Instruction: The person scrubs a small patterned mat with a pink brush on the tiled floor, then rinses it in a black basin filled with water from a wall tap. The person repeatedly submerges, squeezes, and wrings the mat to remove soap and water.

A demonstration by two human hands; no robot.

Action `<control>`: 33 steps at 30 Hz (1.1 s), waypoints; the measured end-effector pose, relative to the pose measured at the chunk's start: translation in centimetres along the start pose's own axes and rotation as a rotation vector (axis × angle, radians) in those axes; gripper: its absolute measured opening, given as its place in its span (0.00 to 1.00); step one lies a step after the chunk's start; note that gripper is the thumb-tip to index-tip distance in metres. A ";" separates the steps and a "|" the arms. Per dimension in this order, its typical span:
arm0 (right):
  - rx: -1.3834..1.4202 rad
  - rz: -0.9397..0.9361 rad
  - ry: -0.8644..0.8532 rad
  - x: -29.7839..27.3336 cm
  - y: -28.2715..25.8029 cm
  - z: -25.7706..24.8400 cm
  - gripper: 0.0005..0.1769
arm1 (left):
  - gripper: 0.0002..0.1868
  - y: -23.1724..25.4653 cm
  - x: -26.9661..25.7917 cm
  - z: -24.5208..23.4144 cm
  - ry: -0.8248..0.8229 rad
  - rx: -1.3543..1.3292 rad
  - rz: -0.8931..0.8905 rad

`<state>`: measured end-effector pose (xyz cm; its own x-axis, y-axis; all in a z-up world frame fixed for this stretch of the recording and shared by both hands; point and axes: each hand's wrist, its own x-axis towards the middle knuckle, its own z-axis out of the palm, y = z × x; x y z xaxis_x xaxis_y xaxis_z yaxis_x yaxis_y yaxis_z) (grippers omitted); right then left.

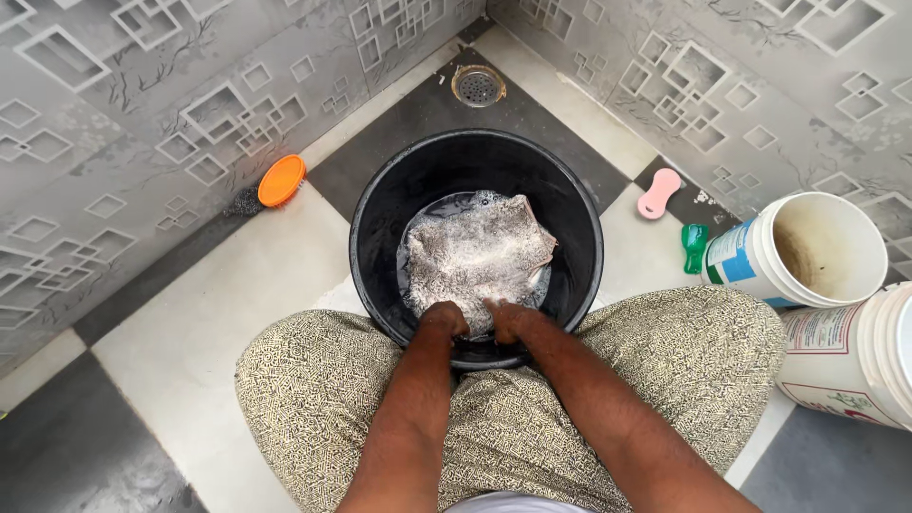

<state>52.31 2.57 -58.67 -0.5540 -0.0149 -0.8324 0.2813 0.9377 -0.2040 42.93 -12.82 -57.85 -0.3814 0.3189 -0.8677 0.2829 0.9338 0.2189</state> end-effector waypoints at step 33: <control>0.311 -0.347 1.095 -19.0 -2.2 -21.4 0.12 | 0.31 3.8 -20.9 -16.7 0.587 -0.054 0.472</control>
<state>45.46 8.17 -31.35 -0.9700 0.1953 0.1444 0.0789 0.8155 -0.5734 37.22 -13.22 -31.44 -0.6412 0.7066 -0.2992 0.4948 0.6788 0.5426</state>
